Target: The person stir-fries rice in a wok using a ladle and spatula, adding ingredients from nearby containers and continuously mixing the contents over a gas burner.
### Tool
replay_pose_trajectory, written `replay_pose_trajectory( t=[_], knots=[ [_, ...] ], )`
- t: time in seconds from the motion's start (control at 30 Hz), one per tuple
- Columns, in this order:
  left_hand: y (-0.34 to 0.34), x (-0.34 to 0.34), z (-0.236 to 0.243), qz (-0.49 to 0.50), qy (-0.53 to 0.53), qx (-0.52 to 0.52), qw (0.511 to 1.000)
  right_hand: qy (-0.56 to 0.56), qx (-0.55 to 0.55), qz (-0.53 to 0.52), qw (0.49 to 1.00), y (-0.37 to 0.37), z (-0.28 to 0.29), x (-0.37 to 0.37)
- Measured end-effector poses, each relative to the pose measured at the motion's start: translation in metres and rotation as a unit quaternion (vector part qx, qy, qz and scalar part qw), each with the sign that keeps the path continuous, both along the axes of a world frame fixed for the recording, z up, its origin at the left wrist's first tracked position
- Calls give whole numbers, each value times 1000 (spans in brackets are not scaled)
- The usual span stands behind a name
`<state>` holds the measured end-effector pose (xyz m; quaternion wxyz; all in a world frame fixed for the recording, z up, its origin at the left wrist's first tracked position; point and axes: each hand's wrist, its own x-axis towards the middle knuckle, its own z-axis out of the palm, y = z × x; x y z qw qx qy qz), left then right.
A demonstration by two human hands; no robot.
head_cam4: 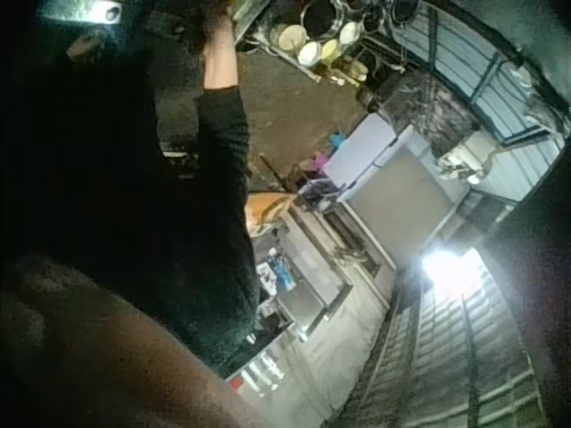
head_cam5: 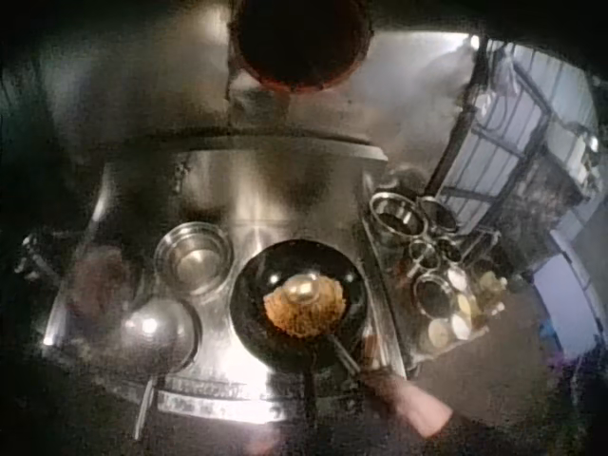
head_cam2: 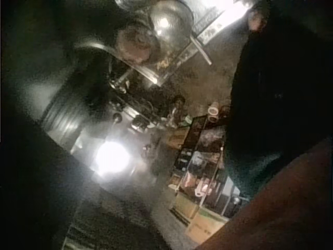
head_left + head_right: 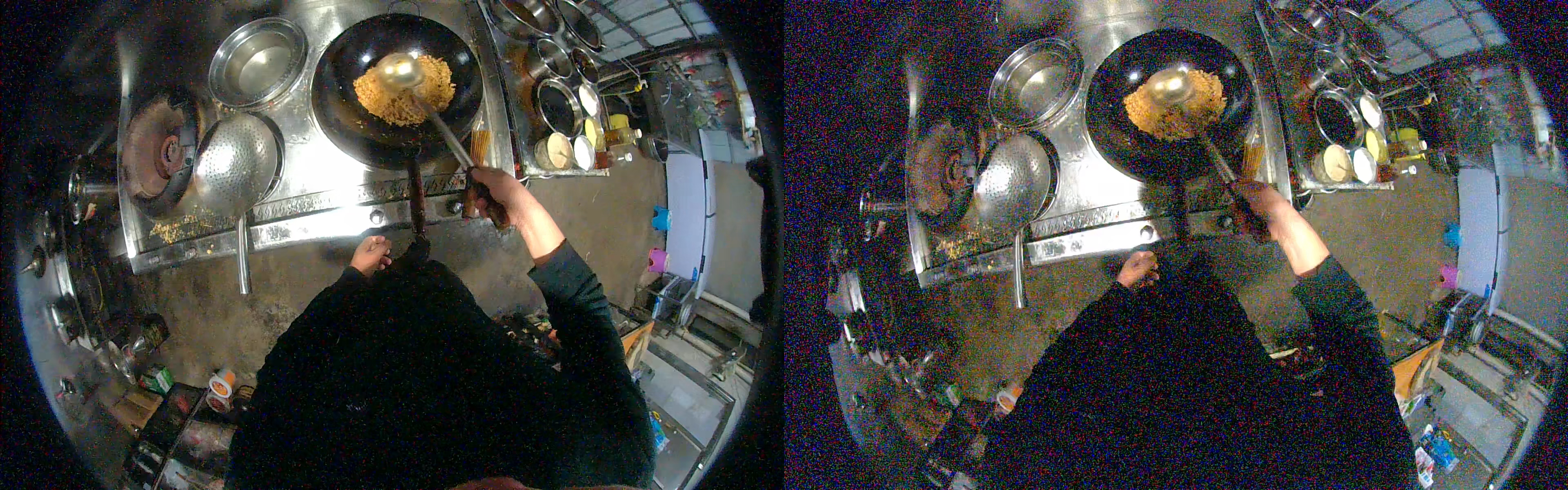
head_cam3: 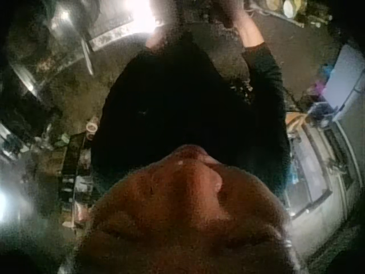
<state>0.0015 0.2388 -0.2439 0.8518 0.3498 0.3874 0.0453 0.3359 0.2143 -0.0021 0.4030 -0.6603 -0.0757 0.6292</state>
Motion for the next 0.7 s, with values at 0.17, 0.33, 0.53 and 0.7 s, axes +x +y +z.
replay_pose_trajectory(
  t=[0.17, 0.33, 0.53, 0.7],
  knots=[
    [17, -17, -14, 38, 15, 21, 999, -12, -146, 61, 987, 8, 54, 7],
    [25, -23, -7, 83, -92, -151, 981, 17, -37, -17, 999, 34, 13, -2],
    [23, -21, 8, 2, 61, 8, 998, -10, -129, 90, 988, 20, 44, 12],
    [1, -14, 13, 29, -81, 10, 996, -22, 24, 109, 994, 35, 20, 1]
  ],
)
